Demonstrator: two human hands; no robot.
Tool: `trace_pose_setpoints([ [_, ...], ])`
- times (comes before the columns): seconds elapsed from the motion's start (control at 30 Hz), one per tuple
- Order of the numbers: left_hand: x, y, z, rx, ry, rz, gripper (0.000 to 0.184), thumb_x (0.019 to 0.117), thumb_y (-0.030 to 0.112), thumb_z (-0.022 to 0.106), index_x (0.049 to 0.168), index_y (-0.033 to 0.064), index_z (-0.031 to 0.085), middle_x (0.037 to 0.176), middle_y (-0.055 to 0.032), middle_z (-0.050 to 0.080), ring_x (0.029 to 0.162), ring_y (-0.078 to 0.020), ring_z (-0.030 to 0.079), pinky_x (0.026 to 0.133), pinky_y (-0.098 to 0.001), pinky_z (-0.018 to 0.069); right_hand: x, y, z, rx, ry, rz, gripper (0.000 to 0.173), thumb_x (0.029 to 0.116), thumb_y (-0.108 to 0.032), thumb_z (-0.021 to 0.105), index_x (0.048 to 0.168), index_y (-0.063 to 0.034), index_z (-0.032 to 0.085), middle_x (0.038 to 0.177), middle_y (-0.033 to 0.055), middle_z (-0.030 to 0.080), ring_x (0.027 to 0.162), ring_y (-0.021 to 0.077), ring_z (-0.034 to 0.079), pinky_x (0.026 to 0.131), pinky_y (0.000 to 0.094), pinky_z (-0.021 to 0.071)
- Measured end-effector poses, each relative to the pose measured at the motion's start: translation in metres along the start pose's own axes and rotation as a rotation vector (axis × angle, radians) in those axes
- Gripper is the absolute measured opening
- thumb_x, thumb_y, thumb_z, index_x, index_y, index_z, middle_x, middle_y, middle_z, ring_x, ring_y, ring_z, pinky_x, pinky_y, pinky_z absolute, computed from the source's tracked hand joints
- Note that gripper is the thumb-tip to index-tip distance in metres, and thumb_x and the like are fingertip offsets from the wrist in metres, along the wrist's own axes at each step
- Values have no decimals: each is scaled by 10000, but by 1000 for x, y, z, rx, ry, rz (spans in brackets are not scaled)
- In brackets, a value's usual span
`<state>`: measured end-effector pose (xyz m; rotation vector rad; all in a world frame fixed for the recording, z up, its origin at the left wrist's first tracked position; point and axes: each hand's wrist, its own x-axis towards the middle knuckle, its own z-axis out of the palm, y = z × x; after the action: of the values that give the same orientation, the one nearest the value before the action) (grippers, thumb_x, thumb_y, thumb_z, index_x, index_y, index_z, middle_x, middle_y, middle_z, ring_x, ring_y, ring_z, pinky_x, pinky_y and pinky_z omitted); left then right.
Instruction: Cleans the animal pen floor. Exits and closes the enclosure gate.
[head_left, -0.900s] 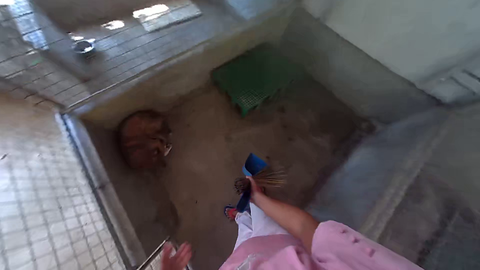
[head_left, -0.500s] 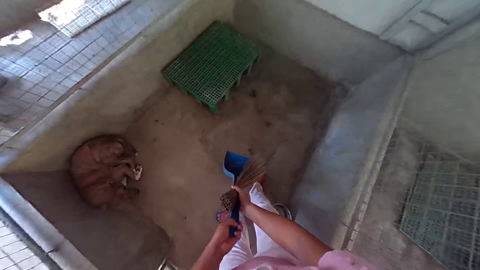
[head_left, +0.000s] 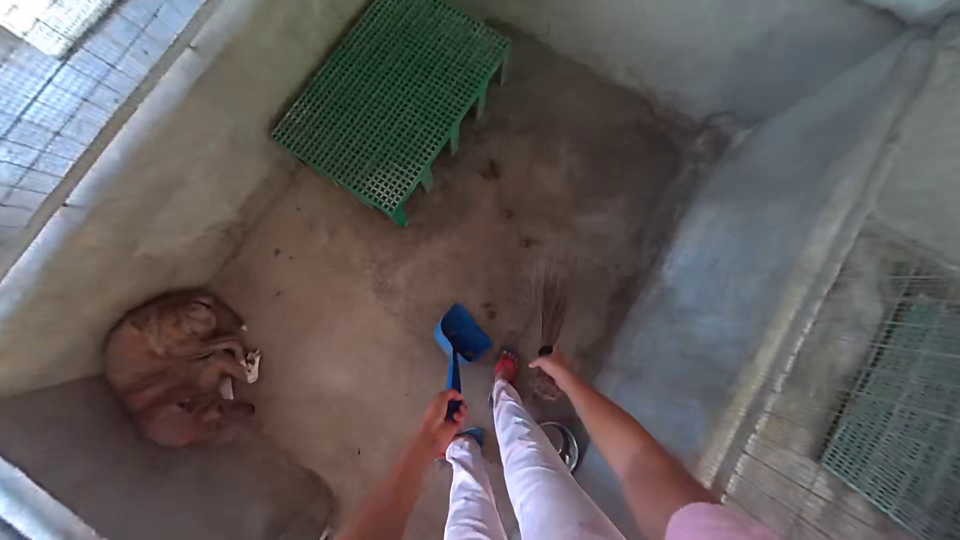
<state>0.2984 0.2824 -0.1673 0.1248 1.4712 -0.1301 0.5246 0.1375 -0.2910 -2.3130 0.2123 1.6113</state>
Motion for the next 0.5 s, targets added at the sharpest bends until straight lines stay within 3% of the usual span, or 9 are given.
trace_pose_setpoints([
  [0.03,1,10,12,-23,12,6,48,1014,46,427,1001,57,472,648,-43,533,444,-62,518,394,-152,431,4,-4,15,-23,-39,14,1124,807,-95,813,1628,-8,50,1526,311,415,1392,419,464,1119,556,420],
  [0.1,2,28,30,-47,28,3,50,1015,59,427,997,56,474,645,-48,536,442,-64,521,387,-152,429,1,-6,49,-167,-185,5,1065,792,-127,823,1602,24,147,1491,310,459,1365,413,498,1107,559,438],
  [0.23,2,46,45,-6,43,-42,70,1018,65,393,996,66,460,648,-34,514,432,-46,497,382,-135,413,-31,-2,76,-363,-546,-74,1040,828,-139,809,1628,-12,157,1523,309,440,1424,435,434,1160,591,363],
  [0.33,-7,55,45,92,33,-43,95,1031,70,372,1009,62,464,672,-35,526,438,-40,490,381,-136,404,-45,-5,20,-227,-554,-122,932,829,-79,804,1598,-25,281,1519,289,453,1413,421,445,1157,578,366],
  [0.5,-14,84,56,172,5,-7,142,1056,110,361,1010,66,487,665,-28,556,435,-27,499,382,-126,399,-29,-22,-140,-142,-372,-148,915,814,-19,807,1583,-40,312,1515,280,455,1394,412,462,1145,550,387],
])
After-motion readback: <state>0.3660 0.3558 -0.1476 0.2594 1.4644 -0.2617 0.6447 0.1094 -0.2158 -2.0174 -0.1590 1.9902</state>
